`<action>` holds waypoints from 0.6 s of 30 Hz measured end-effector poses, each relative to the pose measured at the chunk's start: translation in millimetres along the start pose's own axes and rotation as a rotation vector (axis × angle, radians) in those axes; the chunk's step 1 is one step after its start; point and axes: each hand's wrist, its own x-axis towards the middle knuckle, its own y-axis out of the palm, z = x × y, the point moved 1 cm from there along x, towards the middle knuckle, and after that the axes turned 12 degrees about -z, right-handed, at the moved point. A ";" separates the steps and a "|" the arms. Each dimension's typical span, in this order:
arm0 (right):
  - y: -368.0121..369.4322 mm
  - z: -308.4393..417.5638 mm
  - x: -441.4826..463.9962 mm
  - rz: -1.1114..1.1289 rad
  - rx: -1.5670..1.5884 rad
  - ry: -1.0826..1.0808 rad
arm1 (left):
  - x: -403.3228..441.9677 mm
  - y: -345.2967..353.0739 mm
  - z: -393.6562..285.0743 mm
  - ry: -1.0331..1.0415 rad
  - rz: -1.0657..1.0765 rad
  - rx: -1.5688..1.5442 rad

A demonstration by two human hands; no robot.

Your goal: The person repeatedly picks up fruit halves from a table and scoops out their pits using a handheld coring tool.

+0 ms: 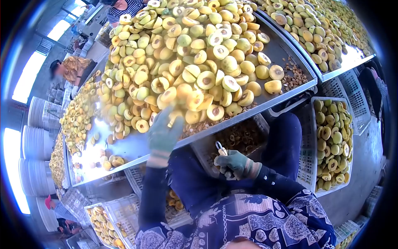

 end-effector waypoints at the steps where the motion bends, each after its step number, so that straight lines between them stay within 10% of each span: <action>1: 0.3 2.2 -3.0 0.000 -0.021 0.002 | 11.8 21.7 -12.1 -0.031 -0.004 -0.089; 7: -1.5 11.8 -19.8 -0.049 -0.036 -0.216 | 40.5 72.8 -37.1 0.102 -0.011 0.102; 18: 29.1 22.6 -39.2 -0.248 -0.416 -0.999 | -80.5 38.4 -94.9 -0.736 0.011 -1.462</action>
